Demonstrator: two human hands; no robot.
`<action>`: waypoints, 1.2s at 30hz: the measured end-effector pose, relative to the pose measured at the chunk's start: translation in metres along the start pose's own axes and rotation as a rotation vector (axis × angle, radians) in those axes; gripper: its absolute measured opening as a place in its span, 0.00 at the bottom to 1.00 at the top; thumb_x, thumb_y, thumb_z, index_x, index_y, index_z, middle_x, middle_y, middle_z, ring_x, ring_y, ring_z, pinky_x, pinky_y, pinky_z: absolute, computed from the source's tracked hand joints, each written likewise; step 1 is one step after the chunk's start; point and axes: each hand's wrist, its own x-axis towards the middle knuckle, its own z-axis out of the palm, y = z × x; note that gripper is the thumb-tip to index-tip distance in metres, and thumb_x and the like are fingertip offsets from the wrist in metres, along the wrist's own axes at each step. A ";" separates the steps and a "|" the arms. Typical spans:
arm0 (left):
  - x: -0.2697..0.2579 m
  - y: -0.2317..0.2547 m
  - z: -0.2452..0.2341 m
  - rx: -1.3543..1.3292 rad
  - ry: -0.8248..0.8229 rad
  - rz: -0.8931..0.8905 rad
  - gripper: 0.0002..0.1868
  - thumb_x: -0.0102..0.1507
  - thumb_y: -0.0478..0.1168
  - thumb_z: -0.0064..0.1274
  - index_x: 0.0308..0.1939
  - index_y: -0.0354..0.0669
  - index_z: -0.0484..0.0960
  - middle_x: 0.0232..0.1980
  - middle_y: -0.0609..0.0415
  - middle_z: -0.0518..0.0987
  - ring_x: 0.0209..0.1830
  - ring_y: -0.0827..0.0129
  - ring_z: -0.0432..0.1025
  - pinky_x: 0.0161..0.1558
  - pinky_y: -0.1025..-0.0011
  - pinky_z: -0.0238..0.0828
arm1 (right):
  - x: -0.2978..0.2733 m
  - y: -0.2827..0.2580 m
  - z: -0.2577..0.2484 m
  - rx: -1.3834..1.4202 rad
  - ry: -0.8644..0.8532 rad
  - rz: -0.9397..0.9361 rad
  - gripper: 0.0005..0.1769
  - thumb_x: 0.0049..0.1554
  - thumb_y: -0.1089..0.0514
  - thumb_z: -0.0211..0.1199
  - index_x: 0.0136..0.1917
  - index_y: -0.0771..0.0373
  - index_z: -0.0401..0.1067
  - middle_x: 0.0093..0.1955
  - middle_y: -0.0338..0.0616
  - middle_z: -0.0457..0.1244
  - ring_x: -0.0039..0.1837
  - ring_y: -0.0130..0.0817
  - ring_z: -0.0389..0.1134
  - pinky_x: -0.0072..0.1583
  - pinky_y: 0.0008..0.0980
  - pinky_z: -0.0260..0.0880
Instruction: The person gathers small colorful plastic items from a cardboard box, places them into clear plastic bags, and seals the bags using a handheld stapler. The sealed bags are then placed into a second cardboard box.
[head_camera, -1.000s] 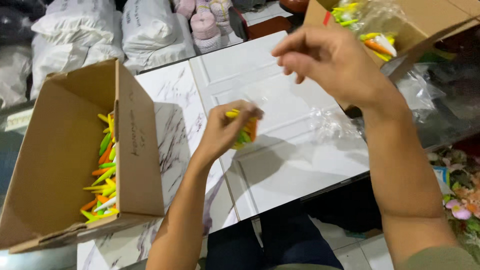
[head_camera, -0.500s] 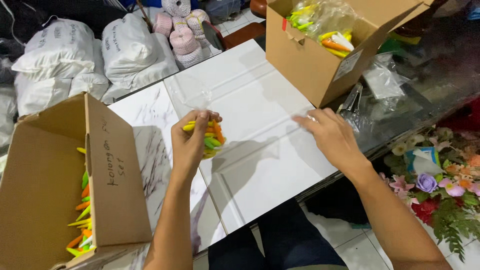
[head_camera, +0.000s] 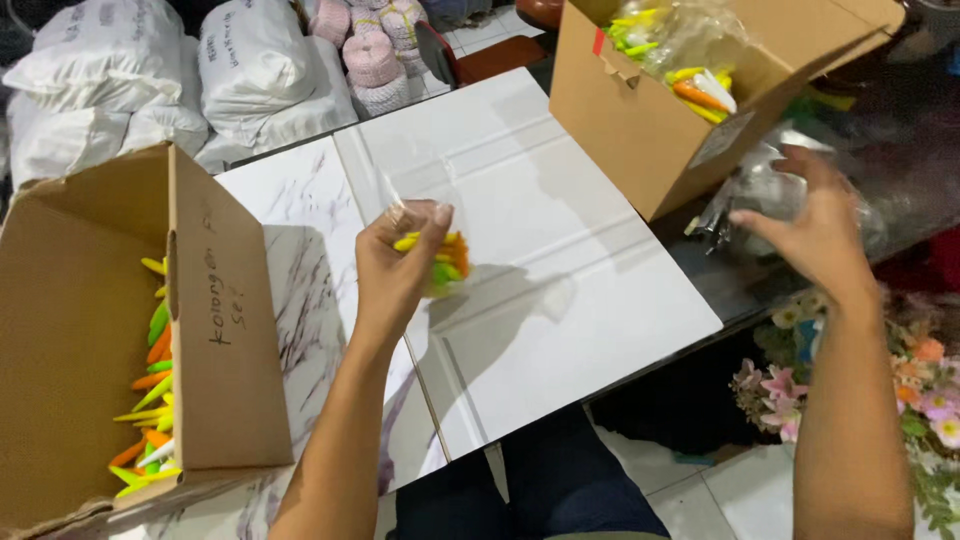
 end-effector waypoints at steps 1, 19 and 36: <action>0.002 0.000 0.001 -0.003 0.014 0.002 0.11 0.64 0.44 0.61 0.30 0.47 0.79 0.40 0.57 0.80 0.40 0.77 0.73 0.42 0.78 0.70 | -0.005 0.002 -0.004 0.001 -0.006 -0.013 0.48 0.50 0.53 0.79 0.76 0.72 0.61 0.65 0.64 0.65 0.66 0.59 0.64 0.64 0.51 0.59; -0.010 0.010 -0.005 0.161 -0.371 0.136 0.03 0.65 0.37 0.58 0.38 0.43 0.86 0.36 0.59 0.85 0.38 0.80 0.77 0.42 0.80 0.73 | 0.008 -0.282 0.025 0.437 -0.096 -0.599 0.07 0.61 0.63 0.68 0.53 0.64 0.80 0.54 0.52 0.69 0.56 0.39 0.72 0.60 0.33 0.68; -0.009 0.011 -0.012 0.066 -0.277 0.248 0.05 0.65 0.34 0.58 0.44 0.41 0.87 0.44 0.54 0.86 0.43 0.73 0.78 0.44 0.79 0.76 | 0.048 -0.329 -0.001 0.254 -0.495 -0.300 0.39 0.47 0.44 0.76 0.69 0.56 0.73 0.42 0.38 0.59 0.41 0.28 0.59 0.43 0.29 0.60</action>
